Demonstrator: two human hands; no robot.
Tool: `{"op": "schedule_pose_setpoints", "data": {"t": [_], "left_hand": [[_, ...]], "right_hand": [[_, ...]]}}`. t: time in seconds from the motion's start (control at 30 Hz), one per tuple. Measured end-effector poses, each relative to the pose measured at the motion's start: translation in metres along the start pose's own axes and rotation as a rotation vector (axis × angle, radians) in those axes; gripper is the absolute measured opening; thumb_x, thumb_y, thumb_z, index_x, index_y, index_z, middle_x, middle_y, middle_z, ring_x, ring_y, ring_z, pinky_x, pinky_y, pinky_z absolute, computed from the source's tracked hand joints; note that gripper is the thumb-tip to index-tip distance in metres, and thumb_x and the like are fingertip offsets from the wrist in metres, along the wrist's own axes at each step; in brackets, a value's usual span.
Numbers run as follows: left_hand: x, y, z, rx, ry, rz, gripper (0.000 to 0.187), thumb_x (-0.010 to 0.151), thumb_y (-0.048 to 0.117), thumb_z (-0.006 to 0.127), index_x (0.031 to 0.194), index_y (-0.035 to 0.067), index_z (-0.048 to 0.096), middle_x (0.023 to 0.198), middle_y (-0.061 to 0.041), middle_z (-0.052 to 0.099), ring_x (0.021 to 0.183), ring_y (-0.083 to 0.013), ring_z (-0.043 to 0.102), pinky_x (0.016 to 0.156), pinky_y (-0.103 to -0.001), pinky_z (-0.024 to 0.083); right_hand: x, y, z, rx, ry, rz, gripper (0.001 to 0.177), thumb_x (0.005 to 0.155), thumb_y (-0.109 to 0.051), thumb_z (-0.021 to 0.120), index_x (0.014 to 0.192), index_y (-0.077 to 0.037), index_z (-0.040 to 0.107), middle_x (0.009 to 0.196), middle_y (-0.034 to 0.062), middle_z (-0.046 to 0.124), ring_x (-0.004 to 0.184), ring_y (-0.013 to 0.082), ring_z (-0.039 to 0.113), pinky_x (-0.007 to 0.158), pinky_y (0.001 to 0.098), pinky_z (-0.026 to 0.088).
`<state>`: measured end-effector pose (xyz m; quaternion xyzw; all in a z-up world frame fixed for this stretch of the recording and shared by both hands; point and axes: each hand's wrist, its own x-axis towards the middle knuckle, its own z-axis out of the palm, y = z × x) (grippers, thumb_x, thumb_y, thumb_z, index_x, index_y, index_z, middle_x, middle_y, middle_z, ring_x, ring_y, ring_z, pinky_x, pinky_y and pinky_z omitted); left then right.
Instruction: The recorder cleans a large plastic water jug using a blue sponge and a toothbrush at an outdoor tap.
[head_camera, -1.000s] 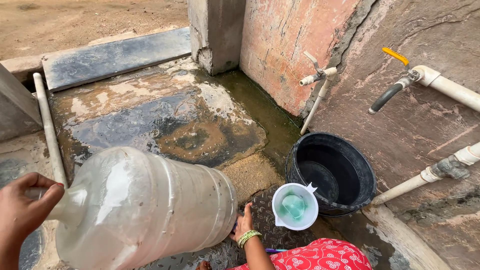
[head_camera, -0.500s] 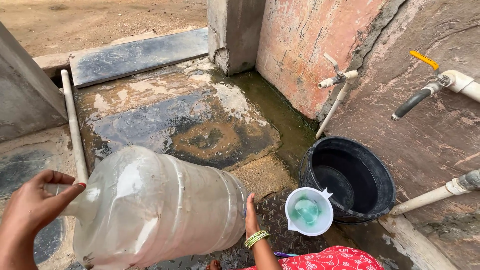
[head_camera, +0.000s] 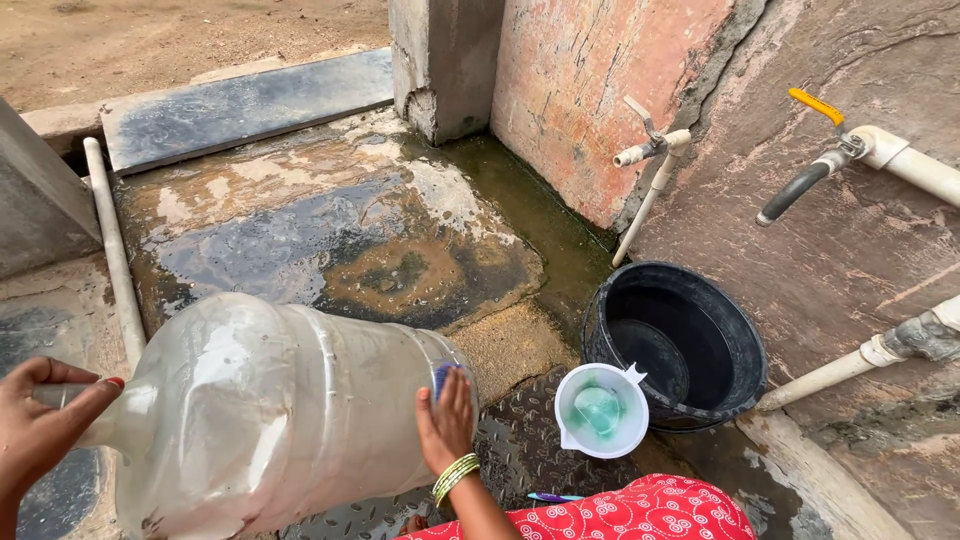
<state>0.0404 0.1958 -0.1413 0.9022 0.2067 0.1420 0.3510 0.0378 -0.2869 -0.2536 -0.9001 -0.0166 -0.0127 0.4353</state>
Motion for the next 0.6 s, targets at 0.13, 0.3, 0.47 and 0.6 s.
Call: {"op": "schedule_pose_setpoints", "data": {"t": [0.13, 0.3, 0.47, 0.6], "left_hand": [[-0.030, 0.093, -0.018, 0.236, -0.034, -0.109, 0.049, 0.083, 0.040, 0.083, 0.112, 0.002, 0.073, 0.081, -0.024, 0.078, 0.075, -0.0334, 0.080, 0.069, -0.046, 0.064], [-0.068, 0.186, -0.014, 0.416, -0.037, -0.074, 0.052, 0.074, 0.054, 0.077, 0.109, 0.015, 0.078, 0.096, -0.013, 0.082, 0.089, -0.0290, 0.078, 0.080, -0.042, 0.060], [-0.089, 0.221, -0.011, 0.418, 0.059, 0.009, 0.051, 0.073, 0.048, 0.077, 0.109, 0.012, 0.075, 0.098, -0.015, 0.078, 0.092, -0.0332, 0.074, 0.082, -0.044, 0.057], [-0.086, 0.200, -0.018, 0.393, 0.044, -0.004, 0.052, 0.072, 0.049, 0.078, 0.108, 0.012, 0.074, 0.095, -0.016, 0.078, 0.095, -0.0349, 0.073, 0.084, -0.047, 0.056]], "right_hand": [[0.031, 0.054, 0.012, 0.109, 0.027, 0.467, 0.108, 0.088, -0.083, 0.005, 0.163, -0.005, 0.008, 0.171, 0.0208, -0.003, 0.159, 0.0361, -0.004, 0.126, 0.0492, -0.001], [-0.011, -0.072, -0.020, 0.375, -0.032, 0.296, 0.103, 0.086, -0.079, 0.004, 0.163, -0.010, 0.002, 0.172, 0.0119, -0.008, 0.159, 0.0295, -0.011, 0.125, 0.0458, -0.006], [-0.054, -0.151, -0.065, 0.390, -0.071, -0.206, 0.098, 0.094, -0.076, 0.001, 0.163, -0.006, -0.001, 0.176, 0.0137, -0.005, 0.162, 0.0297, -0.009, 0.127, 0.0458, -0.008], [0.013, -0.007, -0.015, 0.466, -0.035, 0.179, 0.103, 0.087, -0.080, 0.004, 0.163, -0.010, 0.003, 0.173, 0.0102, -0.006, 0.159, 0.0263, -0.007, 0.126, 0.0436, 0.000]]}}
